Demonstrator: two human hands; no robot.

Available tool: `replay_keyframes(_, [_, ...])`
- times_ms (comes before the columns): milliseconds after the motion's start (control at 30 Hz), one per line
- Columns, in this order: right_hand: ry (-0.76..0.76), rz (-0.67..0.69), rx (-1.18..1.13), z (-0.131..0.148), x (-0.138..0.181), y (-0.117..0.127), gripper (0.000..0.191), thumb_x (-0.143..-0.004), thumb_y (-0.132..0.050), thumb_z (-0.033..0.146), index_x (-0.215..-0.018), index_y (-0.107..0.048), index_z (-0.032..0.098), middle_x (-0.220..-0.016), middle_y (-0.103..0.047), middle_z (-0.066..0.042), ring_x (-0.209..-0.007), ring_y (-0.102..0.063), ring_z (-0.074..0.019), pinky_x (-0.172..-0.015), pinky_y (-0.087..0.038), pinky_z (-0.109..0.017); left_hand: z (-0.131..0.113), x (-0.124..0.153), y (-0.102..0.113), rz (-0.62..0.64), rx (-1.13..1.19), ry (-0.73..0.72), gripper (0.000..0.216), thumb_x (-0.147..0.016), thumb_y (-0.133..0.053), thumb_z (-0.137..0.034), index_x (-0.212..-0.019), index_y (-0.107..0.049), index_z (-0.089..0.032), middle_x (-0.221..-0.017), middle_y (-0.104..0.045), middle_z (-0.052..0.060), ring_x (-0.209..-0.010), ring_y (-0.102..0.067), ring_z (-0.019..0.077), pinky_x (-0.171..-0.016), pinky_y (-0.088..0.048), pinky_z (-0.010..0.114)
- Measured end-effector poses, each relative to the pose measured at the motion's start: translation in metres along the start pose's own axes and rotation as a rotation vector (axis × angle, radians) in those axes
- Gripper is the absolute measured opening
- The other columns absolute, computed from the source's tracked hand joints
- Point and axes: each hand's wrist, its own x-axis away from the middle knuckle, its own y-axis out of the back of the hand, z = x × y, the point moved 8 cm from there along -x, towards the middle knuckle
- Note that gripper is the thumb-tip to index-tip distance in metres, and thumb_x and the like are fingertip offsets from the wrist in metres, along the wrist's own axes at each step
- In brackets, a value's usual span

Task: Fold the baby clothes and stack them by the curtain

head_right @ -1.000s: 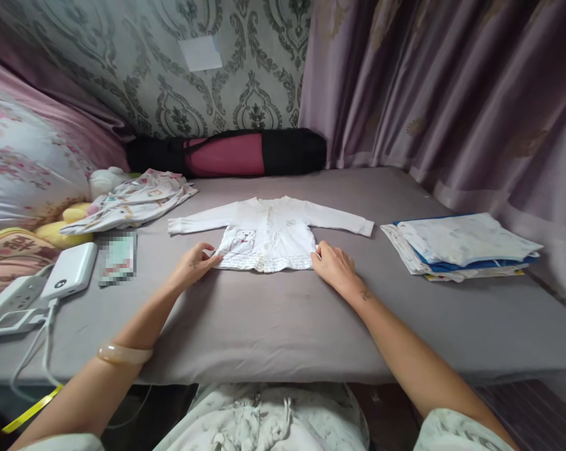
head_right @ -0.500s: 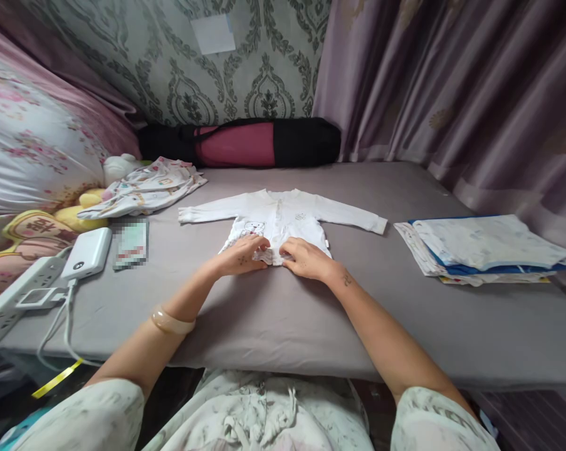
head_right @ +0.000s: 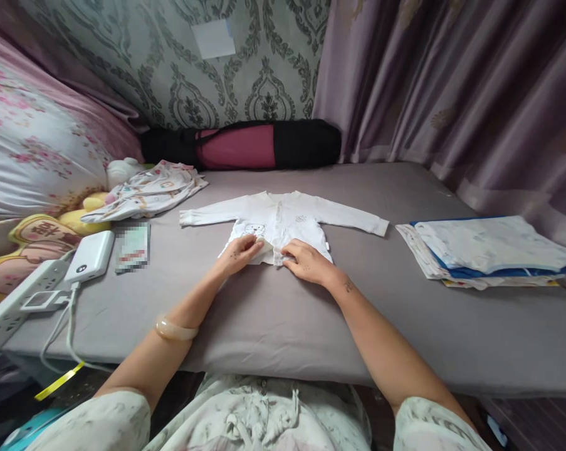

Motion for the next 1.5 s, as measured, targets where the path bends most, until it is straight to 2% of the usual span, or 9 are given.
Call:
replay_keyframes(133, [-0.06,-0.053,-0.066,-0.009,-0.006,0.004,0.018,-0.089,-0.052,0.023,-0.09,-0.07,0.02,-0.093,-0.068,-0.005,-0.086,-0.061,-0.0165,-0.082,-0.045,-0.028,0.004,-0.001,0.001,-0.052,0.016,0.062,0.035,-0.085,-0.046,-0.047,-0.064,-0.038,-0.021,-0.059,-0.034,-0.005,-0.058,-0.034,0.0105,-0.056,-0.025,0.026])
replay_keyframes(300, [-0.378,-0.093,-0.26,-0.04,-0.005,0.002,0.021,-0.088,-0.049,0.03,-0.088,-0.066,0.018,-0.074,-0.066,-0.001,-0.069,-0.06,-0.0147,-0.067,-0.046,-0.026,0.002,-0.001,0.001,-0.05,0.023,0.07,0.035,-0.085,-0.048,-0.046,-0.063,-0.038,-0.02,-0.058,-0.034,-0.005,-0.058,-0.034,0.0101,-0.056,-0.025,0.025])
replay_keyframes(467, [-0.068,0.049,-0.154,-0.004,-0.002,-0.006,0.029,-0.079,-0.065,0.024,-0.108,-0.063,0.023,-0.111,-0.061,-0.005,-0.1,-0.058,-0.0185,-0.089,-0.046,-0.03,0.004,-0.001,0.0,-0.08,0.045,0.09,0.033,-0.085,-0.047,-0.044,-0.064,-0.041,-0.02,-0.058,-0.036,-0.005,-0.058,-0.035,0.0103,-0.055,-0.025,0.025])
replay_keyframes(700, [0.061,0.046,-0.018,0.002,0.0,-0.001,0.013,-0.09,-0.057,0.027,-0.097,-0.065,0.021,-0.1,-0.061,-0.006,-0.091,-0.058,-0.0178,-0.085,-0.045,-0.03,0.009,-0.007,0.0,-0.085,0.06,0.117,0.033,-0.086,-0.048,-0.044,-0.064,-0.044,-0.019,-0.058,-0.038,-0.005,-0.057,-0.036,0.0102,-0.055,-0.025,0.025])
replay_keyframes(800, [-0.008,-0.003,-0.101,-0.008,-0.003,0.002,0.014,-0.089,-0.057,0.03,-0.085,-0.067,0.02,-0.093,-0.063,-0.005,-0.085,-0.059,-0.0163,-0.081,-0.044,-0.029,0.01,-0.007,-0.001,-0.066,0.077,0.13,0.033,-0.085,-0.048,-0.045,-0.066,-0.047,-0.019,-0.058,-0.039,-0.005,-0.057,-0.036,0.0101,-0.054,-0.025,0.024])
replay_keyframes(900, [-0.247,-0.079,-0.309,-0.032,-0.006,0.002,0.02,-0.083,-0.062,0.038,-0.079,-0.067,0.019,-0.082,-0.065,-0.002,-0.076,-0.058,-0.0151,-0.073,-0.044,-0.027,0.009,-0.005,-0.001,-0.059,0.066,0.127,0.032,-0.087,-0.048,-0.045,-0.069,-0.051,-0.018,-0.059,-0.04,-0.006,-0.058,-0.037,0.0099,-0.055,-0.027,0.024])
replay_keyframes(1100, [-0.55,-0.219,-0.623,-0.058,-0.003,0.002,0.043,-0.069,-0.068,0.059,-0.082,-0.068,0.017,-0.073,-0.065,0.0,-0.065,-0.055,-0.0127,-0.062,-0.042,-0.024,-0.011,0.001,0.003,-0.095,0.014,-0.034,0.028,-0.089,-0.05,-0.039,-0.072,-0.057,-0.017,-0.067,-0.051,-0.002,-0.063,-0.044,0.011,-0.06,-0.035,0.024])
replay_keyframes(1300, [-0.467,-0.215,-0.525,-0.039,-0.007,0.007,0.037,-0.075,-0.065,0.053,-0.082,-0.069,0.017,-0.076,-0.067,-0.001,-0.07,-0.058,-0.0141,-0.066,-0.044,-0.024,-0.029,0.008,-0.009,-0.098,-0.161,-0.3,0.023,-0.091,-0.054,-0.034,-0.082,-0.068,-0.018,-0.08,-0.059,0.005,-0.076,-0.054,0.0159,-0.072,-0.043,0.028])
replay_keyframes(1500, [-0.346,-0.162,-0.252,-0.019,-0.008,0.001,0.024,-0.088,-0.056,0.037,-0.086,-0.071,0.018,-0.085,-0.07,-0.003,-0.076,-0.061,-0.0161,-0.073,-0.046,-0.027,-0.037,0.022,-0.026,0.074,-0.317,-0.431,0.026,-0.093,-0.05,-0.034,-0.094,-0.071,-0.019,-0.09,-0.064,0.008,-0.085,-0.058,0.0191,-0.079,-0.044,0.031])
